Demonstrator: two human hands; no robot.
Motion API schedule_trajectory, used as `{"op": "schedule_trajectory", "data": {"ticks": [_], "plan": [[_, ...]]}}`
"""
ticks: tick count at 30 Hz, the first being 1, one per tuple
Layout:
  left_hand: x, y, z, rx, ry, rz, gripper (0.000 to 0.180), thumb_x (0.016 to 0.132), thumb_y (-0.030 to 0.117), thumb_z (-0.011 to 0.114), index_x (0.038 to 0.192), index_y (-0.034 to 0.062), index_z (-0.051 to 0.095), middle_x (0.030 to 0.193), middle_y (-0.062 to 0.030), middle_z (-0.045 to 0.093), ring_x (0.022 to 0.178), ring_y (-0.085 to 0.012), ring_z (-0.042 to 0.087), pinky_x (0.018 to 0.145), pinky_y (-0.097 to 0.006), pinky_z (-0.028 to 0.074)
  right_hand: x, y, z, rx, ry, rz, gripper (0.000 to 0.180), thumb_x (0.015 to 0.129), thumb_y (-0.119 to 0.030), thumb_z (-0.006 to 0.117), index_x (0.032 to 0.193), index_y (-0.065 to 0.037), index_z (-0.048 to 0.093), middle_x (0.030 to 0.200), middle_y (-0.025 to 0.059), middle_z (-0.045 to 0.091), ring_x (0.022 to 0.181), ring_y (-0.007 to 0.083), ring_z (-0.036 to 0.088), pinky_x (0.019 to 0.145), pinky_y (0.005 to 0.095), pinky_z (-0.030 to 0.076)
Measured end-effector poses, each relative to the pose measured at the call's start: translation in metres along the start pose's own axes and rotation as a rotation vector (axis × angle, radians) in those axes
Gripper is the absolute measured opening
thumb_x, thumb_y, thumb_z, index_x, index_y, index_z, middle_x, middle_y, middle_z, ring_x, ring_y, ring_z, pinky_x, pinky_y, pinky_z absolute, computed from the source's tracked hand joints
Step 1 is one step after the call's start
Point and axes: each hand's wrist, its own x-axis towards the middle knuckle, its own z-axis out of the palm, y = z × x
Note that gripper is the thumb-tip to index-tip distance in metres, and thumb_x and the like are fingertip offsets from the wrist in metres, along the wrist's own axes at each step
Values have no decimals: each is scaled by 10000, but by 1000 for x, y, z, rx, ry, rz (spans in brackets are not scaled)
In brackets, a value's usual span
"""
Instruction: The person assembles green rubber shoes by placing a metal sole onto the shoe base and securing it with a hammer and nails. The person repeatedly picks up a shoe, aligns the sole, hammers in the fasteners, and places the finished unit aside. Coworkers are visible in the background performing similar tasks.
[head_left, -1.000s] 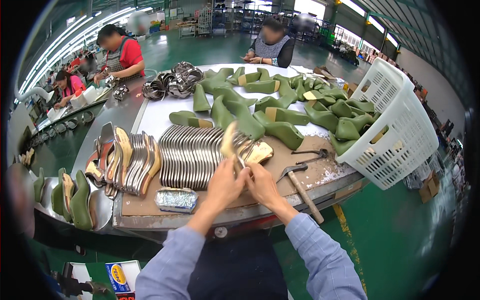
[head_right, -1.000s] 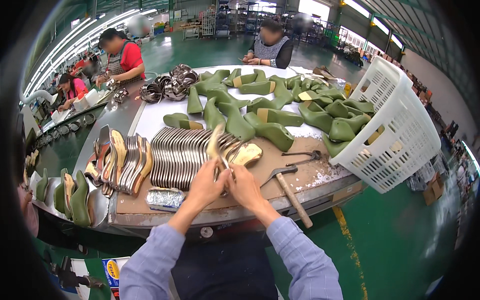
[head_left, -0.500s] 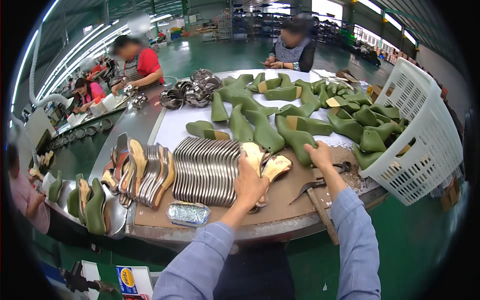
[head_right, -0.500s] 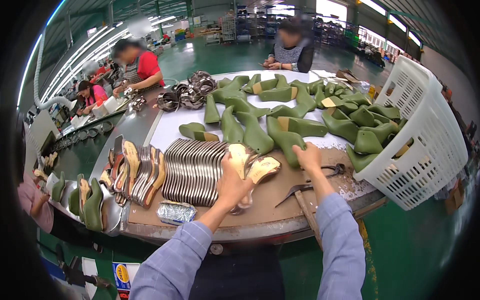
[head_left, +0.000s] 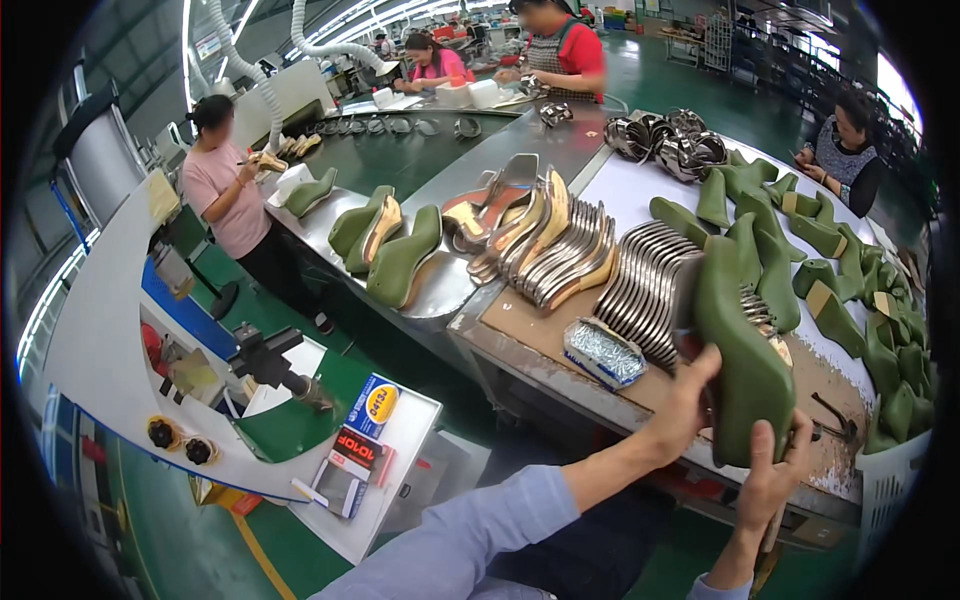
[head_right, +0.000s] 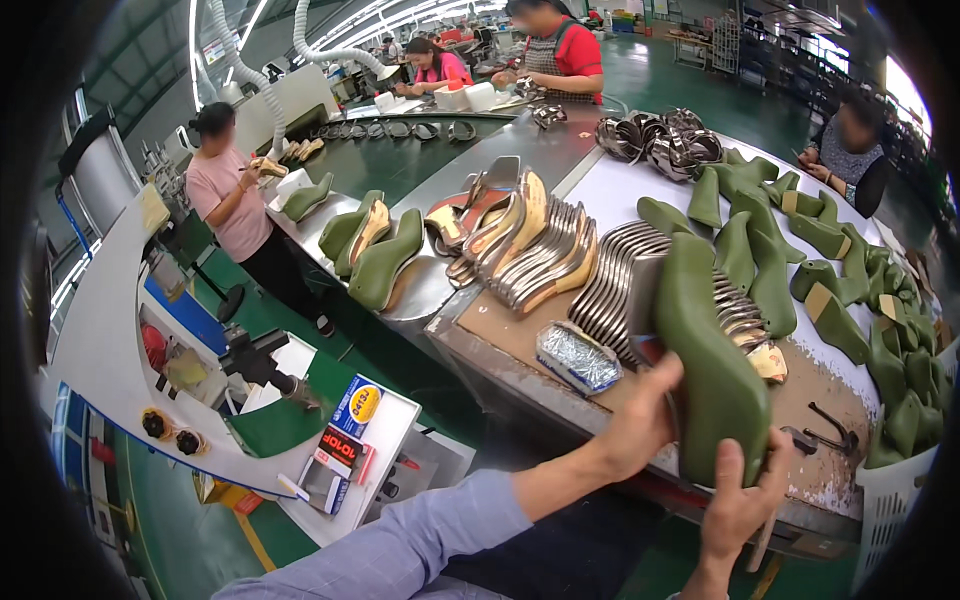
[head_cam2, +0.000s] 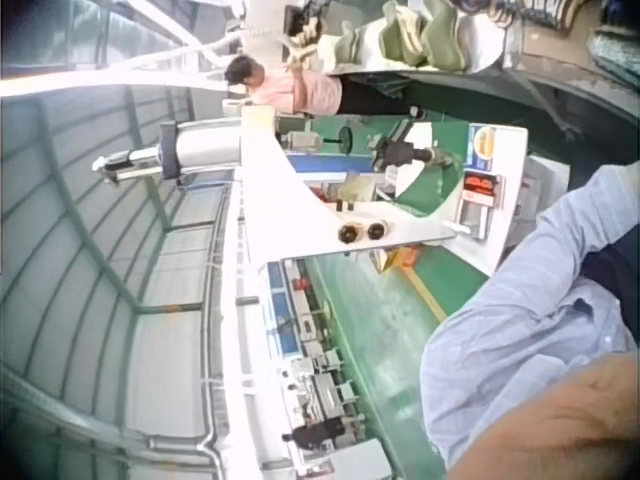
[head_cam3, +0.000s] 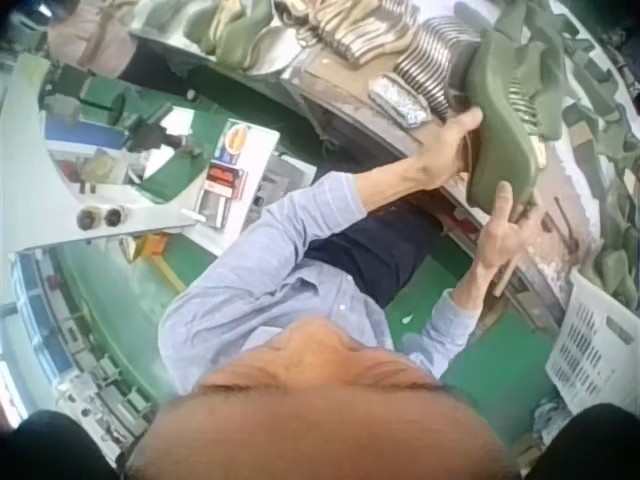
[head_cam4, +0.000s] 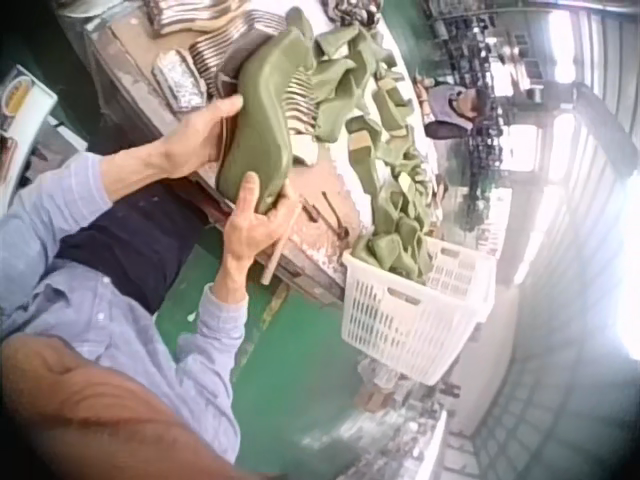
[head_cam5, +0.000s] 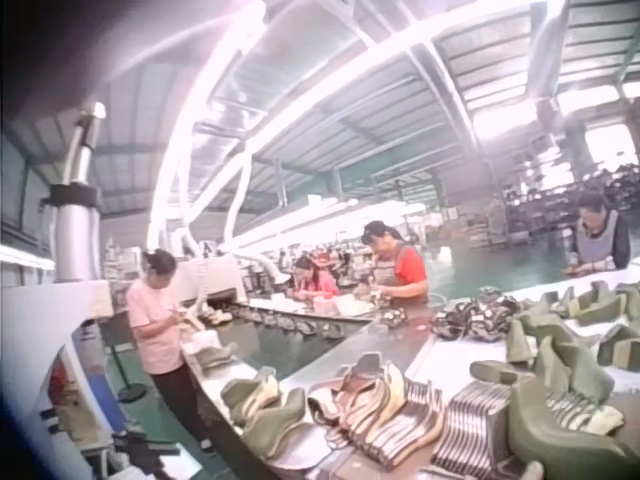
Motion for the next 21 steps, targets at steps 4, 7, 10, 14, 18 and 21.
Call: {"op": "schedule_trajectory", "data": {"ticks": [4, 7, 10, 14, 18, 21], "plan": [[-37, 16, -14, -91, 175, 46, 620, 996, 593, 495, 1284, 44, 523, 1097, -113, 635, 1070, -256, 646, 965, -412, 526, -17, -32, 16, -104, -296, -395, 507, 893, -331, 729, 1210, 29, 564, 1162, 139, 595, 991, 231, 573, 849, 396, 473], [-53, 21, -22, -245, 74, -54, 644, 948, 557, 508, 1257, -5, 561, 1103, -175, 663, 1004, -287, 672, 888, -400, 560, -32, -30, 15, 380, -499, 190, 745, 912, -501, 677, 1389, 20, 440, 1348, 139, 509, 1172, 236, 541, 964, 384, 462], [-56, 18, -22, -171, 35, -55, 628, 919, 462, 476, 1256, -59, 577, 1163, -227, 661, 1007, -295, 680, 900, -404, 556, -52, -7, 28, 848, -601, 489, 950, 867, -515, 752, 1513, 12, 297, 1434, 118, 464, 1324, 219, 464, 1085, 357, 392], [-60, 51, -15, 81, -64, 56, 591, 932, 367, 531, 1380, -14, 463, 1256, -190, 605, 1082, -266, 646, 933, -392, 540, -46, -4, 27, 647, -644, 247, 883, 838, -340, 823, 1463, 30, 321, 1394, 148, 487, 1304, 228, 474, 1102, 357, 365], [-49, 81, -9, 79, -128, 468, 685, 978, 376, 614, 1507, 81, 294, 1307, -147, 559, 1157, -251, 607, 948, -403, 532, -20, 6, 30, 64, -368, -414, 761, 697, 39, 854, 1307, -12, 401, 1257, 235, 524, 1169, 358, 557, 998, 404, 448], [-50, 84, -45, 196, 215, 454, 525, 1008, 348, 589, 1397, 59, 387, 1249, -164, 602, 1130, -285, 621, 966, -413, 521, -25, 42, 52, -7, -434, -412, 706, 715, 18, 848, 1277, -19, 422, 1273, 242, 520, 1149, 395, 559, 965, 423, 473]]}}
